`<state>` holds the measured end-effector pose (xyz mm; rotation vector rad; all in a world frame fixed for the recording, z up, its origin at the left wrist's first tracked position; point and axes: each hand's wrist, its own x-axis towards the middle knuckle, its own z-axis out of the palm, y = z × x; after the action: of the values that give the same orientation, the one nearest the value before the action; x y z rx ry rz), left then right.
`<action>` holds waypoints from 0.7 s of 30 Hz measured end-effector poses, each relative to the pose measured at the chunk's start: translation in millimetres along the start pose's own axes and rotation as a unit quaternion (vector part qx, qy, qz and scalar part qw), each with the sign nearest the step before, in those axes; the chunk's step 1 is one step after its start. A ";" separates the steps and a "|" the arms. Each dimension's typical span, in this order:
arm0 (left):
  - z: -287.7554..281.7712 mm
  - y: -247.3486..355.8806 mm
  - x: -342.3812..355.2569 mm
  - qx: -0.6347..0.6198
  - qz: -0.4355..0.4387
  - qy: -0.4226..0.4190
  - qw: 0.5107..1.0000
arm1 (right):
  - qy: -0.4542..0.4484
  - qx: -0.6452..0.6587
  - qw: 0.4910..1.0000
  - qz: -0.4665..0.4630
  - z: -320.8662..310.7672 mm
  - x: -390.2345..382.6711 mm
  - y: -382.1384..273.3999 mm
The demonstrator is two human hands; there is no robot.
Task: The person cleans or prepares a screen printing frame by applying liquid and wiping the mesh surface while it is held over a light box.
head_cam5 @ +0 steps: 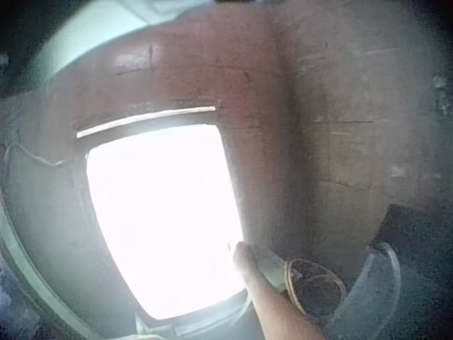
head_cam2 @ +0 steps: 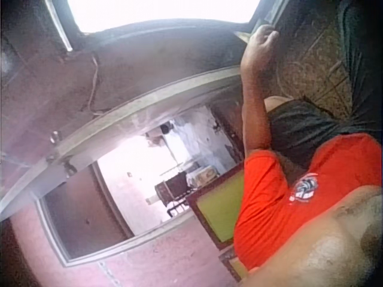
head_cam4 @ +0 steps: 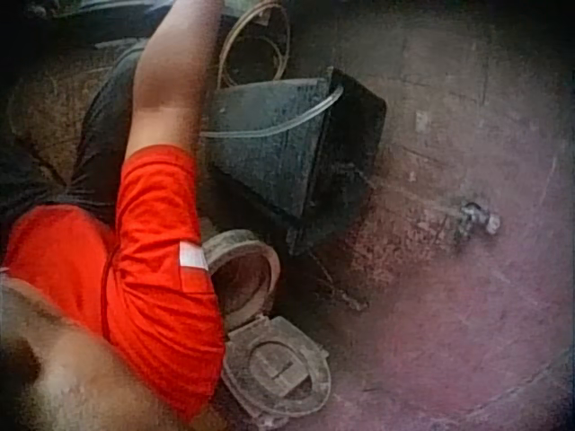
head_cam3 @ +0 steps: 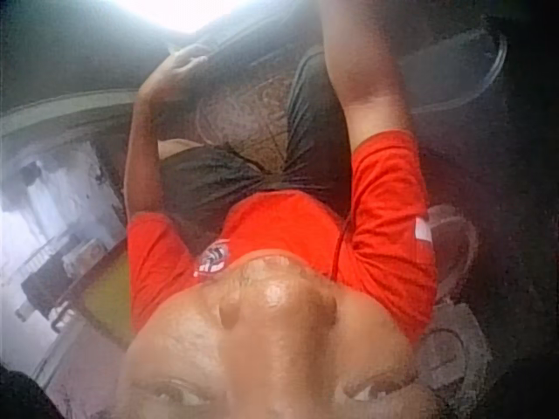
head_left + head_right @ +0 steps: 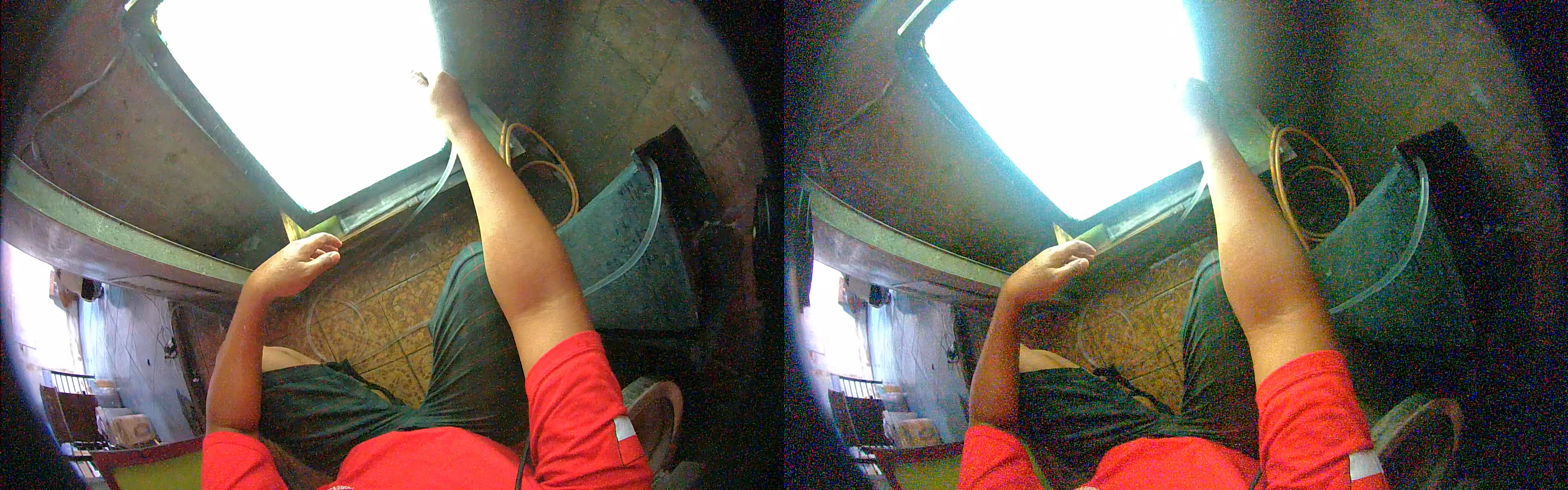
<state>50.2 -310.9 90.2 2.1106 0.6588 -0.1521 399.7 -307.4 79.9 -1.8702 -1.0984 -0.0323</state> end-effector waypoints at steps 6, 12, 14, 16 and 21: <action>-2.2 -3.8 -2.9 0.012 0.012 0.004 1.000 | -0.002 0.019 1.000 -0.008 -0.9 -9.7 -14.9; -3.6 0.7 -5.4 0.016 -0.003 0.003 1.000 | -0.011 -0.029 0.999 -0.029 8.7 -4.4 -11.0; -3.9 1.1 -6.6 0.015 -0.004 0.007 1.000 | -0.008 -0.040 0.998 -0.042 15.2 -1.1 -5.5; -4.3 -0.9 -6.9 0.020 -0.003 0.010 1.000 | -0.002 -0.048 0.998 -0.049 21.5 0.7 -1.1; -5.9 -7.6 -10.2 0.029 -0.008 0.019 0.999 | -0.018 0.030 0.998 -0.052 27.3 -17.3 -16.8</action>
<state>36.9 -306.8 91.7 2.1687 0.7015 -0.1404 366.8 -296.5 68.8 -1.7648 -1.2083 -0.0250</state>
